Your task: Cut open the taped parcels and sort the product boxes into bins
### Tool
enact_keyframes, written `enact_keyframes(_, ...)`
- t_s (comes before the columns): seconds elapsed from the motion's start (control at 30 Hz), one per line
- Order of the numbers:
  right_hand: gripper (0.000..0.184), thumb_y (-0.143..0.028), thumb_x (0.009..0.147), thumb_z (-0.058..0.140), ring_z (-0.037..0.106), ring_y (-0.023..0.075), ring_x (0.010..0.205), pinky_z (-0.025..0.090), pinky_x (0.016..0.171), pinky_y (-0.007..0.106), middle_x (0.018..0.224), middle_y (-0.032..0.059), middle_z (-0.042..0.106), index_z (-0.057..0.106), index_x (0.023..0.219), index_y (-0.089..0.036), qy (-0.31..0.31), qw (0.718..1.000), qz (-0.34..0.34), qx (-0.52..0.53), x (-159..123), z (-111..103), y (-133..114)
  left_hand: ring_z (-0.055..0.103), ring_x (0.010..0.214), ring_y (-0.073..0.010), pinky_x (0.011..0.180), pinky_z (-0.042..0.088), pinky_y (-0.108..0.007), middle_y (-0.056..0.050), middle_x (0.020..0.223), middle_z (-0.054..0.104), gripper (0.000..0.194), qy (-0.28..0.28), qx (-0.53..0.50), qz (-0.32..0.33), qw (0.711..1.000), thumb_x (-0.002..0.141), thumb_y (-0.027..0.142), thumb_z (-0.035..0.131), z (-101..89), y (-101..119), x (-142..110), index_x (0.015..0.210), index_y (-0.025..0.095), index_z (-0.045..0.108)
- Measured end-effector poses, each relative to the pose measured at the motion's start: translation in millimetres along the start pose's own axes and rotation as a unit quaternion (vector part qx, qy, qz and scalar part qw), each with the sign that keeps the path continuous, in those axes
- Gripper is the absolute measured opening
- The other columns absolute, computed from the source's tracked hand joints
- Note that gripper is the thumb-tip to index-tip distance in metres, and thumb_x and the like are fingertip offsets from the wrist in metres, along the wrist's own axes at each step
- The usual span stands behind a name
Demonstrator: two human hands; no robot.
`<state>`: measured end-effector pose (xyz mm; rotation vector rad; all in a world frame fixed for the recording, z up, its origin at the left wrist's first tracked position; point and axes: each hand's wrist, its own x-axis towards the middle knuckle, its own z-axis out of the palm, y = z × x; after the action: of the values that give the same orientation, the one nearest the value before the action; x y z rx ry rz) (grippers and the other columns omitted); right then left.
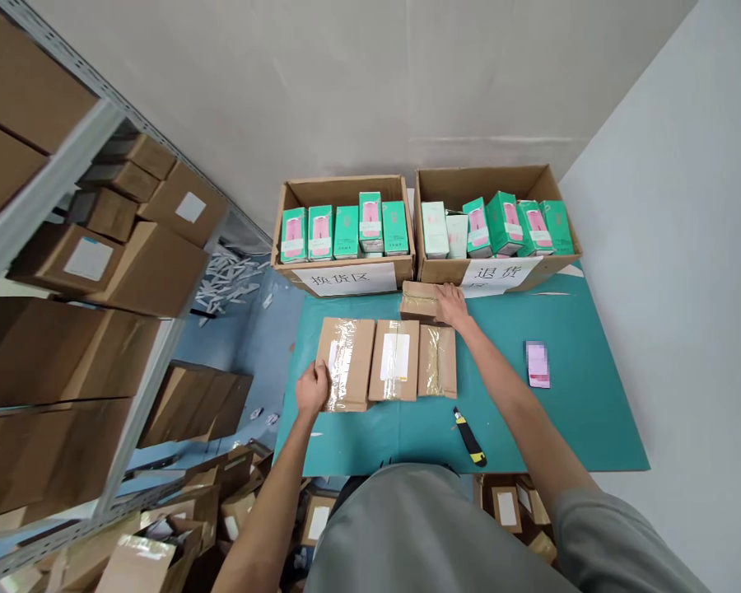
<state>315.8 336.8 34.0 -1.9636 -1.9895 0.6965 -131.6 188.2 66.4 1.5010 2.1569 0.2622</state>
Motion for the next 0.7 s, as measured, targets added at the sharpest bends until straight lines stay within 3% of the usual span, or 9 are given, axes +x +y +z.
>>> enact_keyframes(0.1, 0.114, -0.042, 0.060, 0.109, 0.043, 0.0490, 0.157, 0.025, 0.135, 0.066, 0.166, 0.0297, 0.050, 0.058, 0.158, -0.012, -0.027, 0.999, -0.001, -0.037, 14, -5, 3, 0.078, 0.107, -0.0401, 0.086, 0.052, -0.040, -0.022, 0.114, 0.082, 0.049, 0.000, -0.001, -0.002, 1.000, 0.115, 0.050, 0.033, -0.3, 0, 0, 0.107, 0.022, 0.073)
enact_keyframes(0.23, 0.112, -0.037, 0.062, 0.105, 0.051, 0.0458, 0.143, 0.032, 0.130, 0.062, 0.153, 0.0271, 0.054, 0.055, 0.158, -0.008, -0.042, 0.994, 0.004, -0.096, -11, -24, 24, 0.077, 0.109, -0.0399, 0.089, 0.052, -0.040, -0.022, 0.111, 0.082, 0.047, 0.006, -0.009, -0.007, 1.000, 0.115, 0.048, 0.035, 0.9, 2, 0, 0.105, 0.022, 0.074)
enact_keyframes(0.37, 0.110, -0.045, 0.076, 0.098, 0.052, 0.0470, 0.137, 0.041, 0.119, 0.057, 0.152, 0.0268, 0.051, 0.046, 0.167, -0.013, 0.025, 0.990, 0.048, -0.131, -79, -49, 54, 0.076, 0.110, -0.0400, 0.093, 0.051, -0.041, -0.022, 0.113, 0.082, 0.046, 0.007, -0.023, -0.013, 1.000, 0.115, 0.047, 0.037, 3.9, 4, -1, 0.106, 0.020, 0.074)
enact_keyframes(0.47, 0.106, -0.056, 0.080, 0.092, 0.052, 0.0473, 0.136, 0.045, 0.114, 0.057, 0.151, 0.0260, 0.049, 0.044, 0.166, -0.016, 0.116, 0.973, 0.146, -0.138, -147, -58, 69, 0.074, 0.112, -0.0382, 0.096, 0.051, -0.041, -0.020, 0.114, 0.081, 0.044, 0.006, -0.045, -0.017, 0.999, 0.116, 0.047, 0.040, 4.3, 6, -1, 0.108, 0.020, 0.074)
enact_keyframes(0.6, 0.106, -0.059, 0.076, 0.093, 0.055, 0.0482, 0.134, 0.049, 0.112, 0.061, 0.144, 0.0261, 0.053, 0.050, 0.162, -0.016, 0.230, 0.911, 0.326, -0.104, -234, -45, 68, 0.071, 0.118, -0.0376, 0.105, 0.050, -0.046, -0.019, 0.122, 0.081, 0.046, -0.009, -0.066, -0.024, 0.998, 0.118, 0.047, 0.040, 1.8, 9, -3, 0.119, 0.016, 0.073)
enact_keyframes(0.7, 0.102, -0.060, 0.073, 0.095, 0.058, 0.0496, 0.130, 0.052, 0.110, 0.063, 0.142, 0.0280, 0.055, 0.057, 0.158, -0.016, 0.257, 0.867, 0.421, -0.067, -284, -19, 55, 0.070, 0.123, -0.0403, 0.111, 0.049, -0.053, -0.022, 0.130, 0.079, 0.050, -0.020, -0.073, -0.020, 0.997, 0.118, 0.046, 0.038, -0.5, 10, -3, 0.127, 0.012, 0.072)
